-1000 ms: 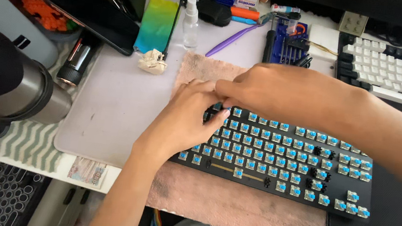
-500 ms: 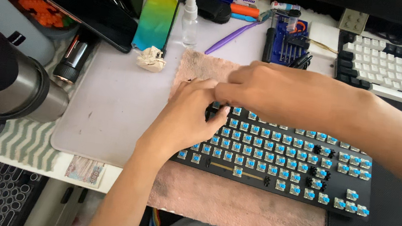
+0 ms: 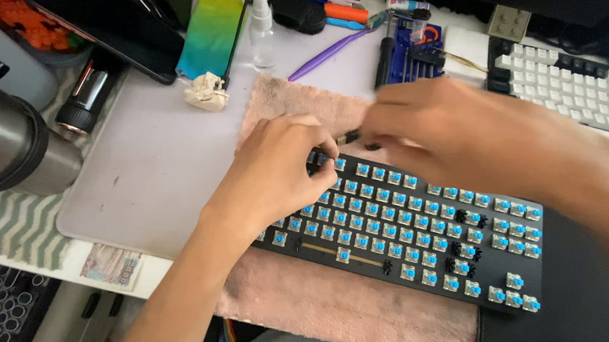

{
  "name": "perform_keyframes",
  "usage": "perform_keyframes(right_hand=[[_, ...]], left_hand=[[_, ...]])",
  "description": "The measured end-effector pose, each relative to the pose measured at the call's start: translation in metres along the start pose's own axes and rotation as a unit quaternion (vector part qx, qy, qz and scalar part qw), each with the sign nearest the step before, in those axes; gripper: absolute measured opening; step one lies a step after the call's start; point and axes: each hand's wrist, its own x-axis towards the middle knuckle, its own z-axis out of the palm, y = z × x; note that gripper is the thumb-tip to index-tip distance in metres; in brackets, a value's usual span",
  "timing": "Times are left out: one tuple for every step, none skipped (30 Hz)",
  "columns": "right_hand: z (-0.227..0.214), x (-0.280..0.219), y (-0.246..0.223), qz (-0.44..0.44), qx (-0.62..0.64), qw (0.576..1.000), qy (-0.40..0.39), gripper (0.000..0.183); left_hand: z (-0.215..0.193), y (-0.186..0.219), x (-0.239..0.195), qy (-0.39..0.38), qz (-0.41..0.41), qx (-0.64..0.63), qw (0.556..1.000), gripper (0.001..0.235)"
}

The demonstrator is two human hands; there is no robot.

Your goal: The person assembles a mechanical keyboard by inserting keycaps and stabilizers into the keyboard base. They handle small black stabilizer pieces and blue keycaps, placing them into the corresponding switch sockets on the black keyboard chassis.

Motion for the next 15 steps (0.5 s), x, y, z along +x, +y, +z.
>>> perform_keyframes(right_hand=[[-0.001, -0.004, -0.001, 0.000, 0.001, 1.000, 0.000, 0.015], [-0.002, -0.009, -0.002, 0.088, 0.017, 0.995, -0.053, 0.017], [-0.004, -0.015, -0.003, 0.176, 0.033, 0.978, -0.105, 0.020], [-0.002, -0.016, -0.003, 0.178, 0.034, 0.978, -0.105, 0.020], [0.000, -0.017, -0.004, 0.200, 0.048, 0.972, -0.116, 0.020], [0.002, -0.019, -0.004, 0.221, 0.062, 0.965, -0.127, 0.020], [0.004, -0.019, -0.005, 0.220, 0.064, 0.965, -0.126, 0.020], [0.005, -0.020, -0.006, 0.212, 0.061, 0.968, -0.122, 0.020], [0.007, -0.020, -0.006, 0.202, 0.059, 0.971, -0.118, 0.021], [0.008, -0.018, -0.006, 0.200, 0.060, 0.971, -0.116, 0.021], [0.010, -0.018, -0.006, 0.212, 0.060, 0.968, -0.123, 0.020], [0.011, -0.017, -0.007, 0.223, 0.059, 0.964, -0.130, 0.019], [0.011, -0.016, -0.007, 0.223, 0.060, 0.964, -0.129, 0.019], [0.010, -0.015, -0.008, 0.221, 0.063, 0.965, -0.130, 0.018], [0.009, -0.015, -0.009, 0.220, 0.066, 0.965, -0.130, 0.018]], left_hand=[[-0.001, 0.001, 0.000, 0.000, 0.000, 0.000, 1.000, 0.019], [-0.002, 0.002, 0.000, -0.007, -0.015, 0.003, 1.000, 0.014], [-0.003, 0.005, 0.002, -0.015, -0.027, 0.006, 0.999, 0.010], [-0.004, 0.007, 0.002, -0.016, -0.025, 0.007, 1.000, 0.010], [-0.005, 0.009, 0.003, -0.025, -0.032, 0.008, 0.999, 0.010], [-0.006, 0.011, 0.003, -0.034, -0.038, 0.010, 0.999, 0.011], [-0.005, 0.011, 0.004, -0.035, -0.039, 0.012, 0.999, 0.011], [-0.004, 0.011, 0.005, -0.036, -0.042, 0.017, 0.998, 0.011], [-0.004, 0.011, 0.005, -0.037, -0.046, 0.023, 0.998, 0.011], [-0.003, 0.011, 0.005, -0.037, -0.047, 0.025, 0.998, 0.011], [-0.002, 0.011, 0.005, -0.037, -0.048, 0.031, 0.998, 0.011], [0.000, 0.010, 0.005, -0.036, -0.048, 0.037, 0.998, 0.012], [0.000, 0.010, 0.006, -0.036, -0.049, 0.038, 0.997, 0.012], [0.000, 0.009, 0.007, -0.037, -0.034, 0.042, 0.998, 0.012], [0.000, 0.008, 0.007, -0.039, -0.019, 0.046, 0.998, 0.013]])
